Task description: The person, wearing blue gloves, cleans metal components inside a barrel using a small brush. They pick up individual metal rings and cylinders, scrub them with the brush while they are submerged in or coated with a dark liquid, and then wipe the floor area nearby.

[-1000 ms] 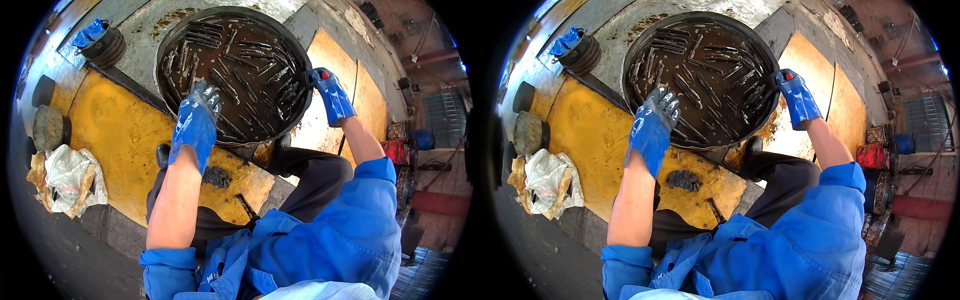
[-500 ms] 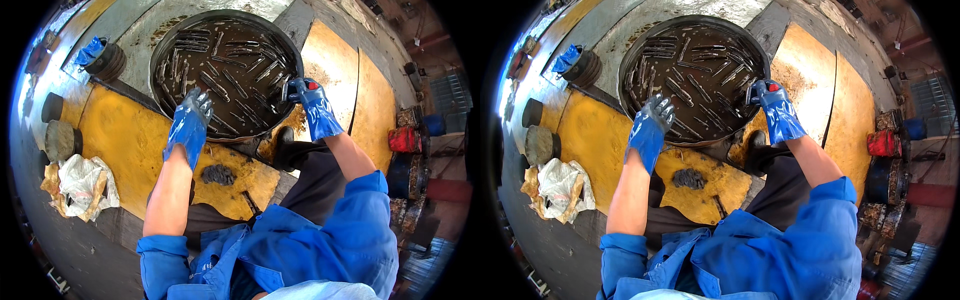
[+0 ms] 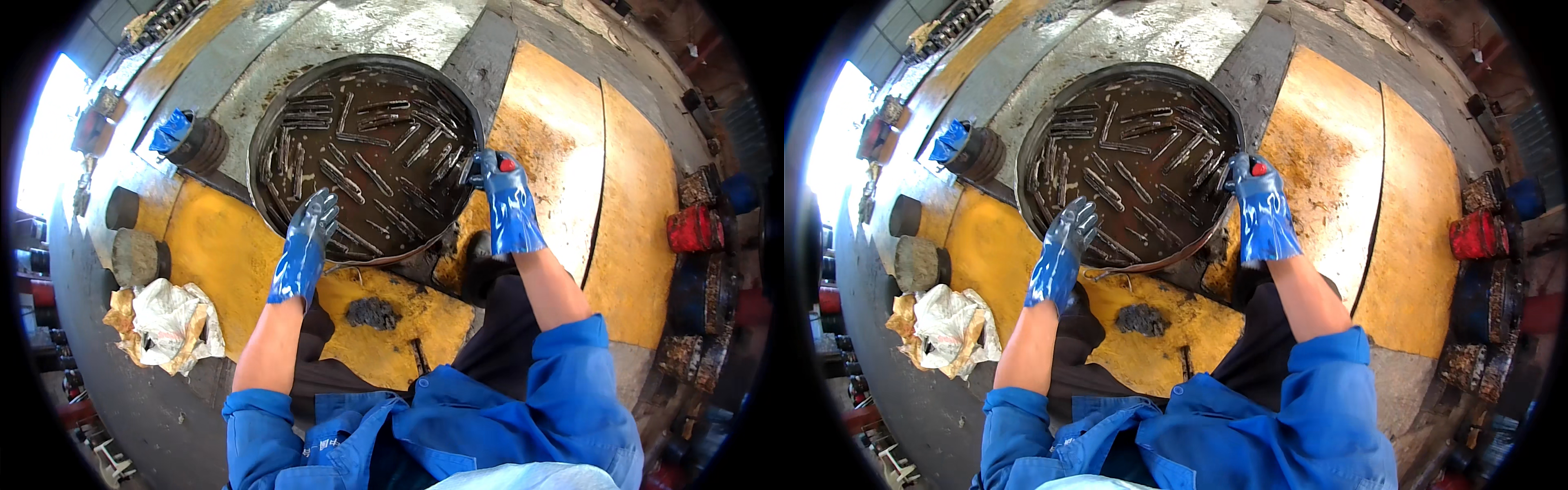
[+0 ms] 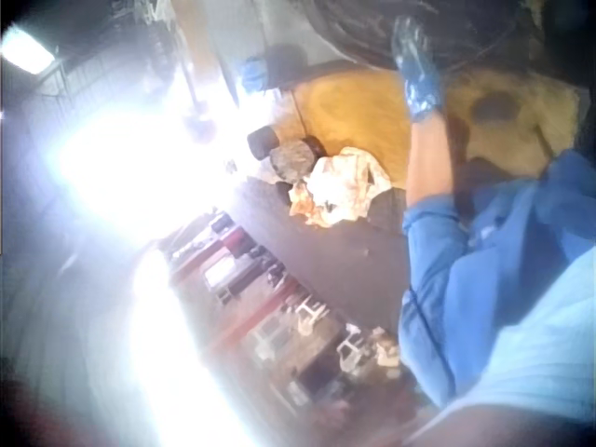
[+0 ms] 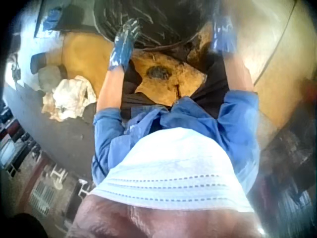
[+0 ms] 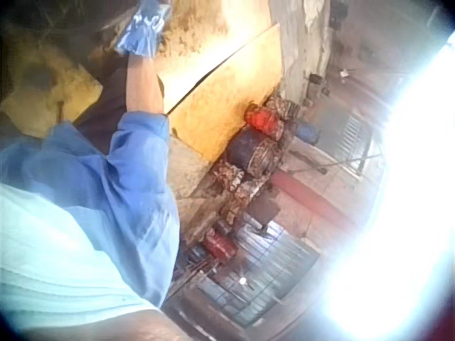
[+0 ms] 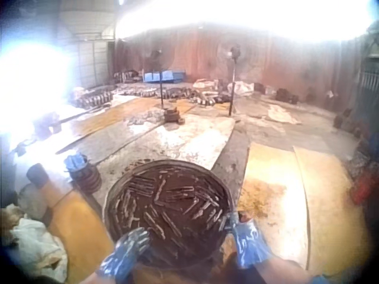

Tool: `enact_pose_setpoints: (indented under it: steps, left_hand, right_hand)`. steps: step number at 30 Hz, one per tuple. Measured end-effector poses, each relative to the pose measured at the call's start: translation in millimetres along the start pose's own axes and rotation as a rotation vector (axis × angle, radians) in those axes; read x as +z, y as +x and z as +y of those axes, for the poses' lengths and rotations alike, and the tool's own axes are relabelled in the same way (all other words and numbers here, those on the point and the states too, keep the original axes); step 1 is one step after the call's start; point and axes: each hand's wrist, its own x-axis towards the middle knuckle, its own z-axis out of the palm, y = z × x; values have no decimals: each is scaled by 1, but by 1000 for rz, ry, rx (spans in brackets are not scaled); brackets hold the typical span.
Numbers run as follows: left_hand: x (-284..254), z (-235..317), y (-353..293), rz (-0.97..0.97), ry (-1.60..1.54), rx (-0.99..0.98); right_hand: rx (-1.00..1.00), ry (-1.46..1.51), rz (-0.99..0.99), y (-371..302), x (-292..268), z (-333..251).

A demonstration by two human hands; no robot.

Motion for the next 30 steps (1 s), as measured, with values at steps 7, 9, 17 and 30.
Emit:
enact_pose_setpoints:
  steps: [7,9,17,30]
  left_hand:
    - [30,-2,23,16,1183,710]
    - [84,6,19,-40,1006,418]
    - [247,-63,110,92,1393,543]
    - [260,-84,116,131,1594,896]
  right_hand:
    - [-29,152,-109,20,7,-13]
    - [-45,146,-158,17,8,-22]
    - [-159,354,-132,46,-8,-16]
    - [-38,551,-208,53,-19,-17]
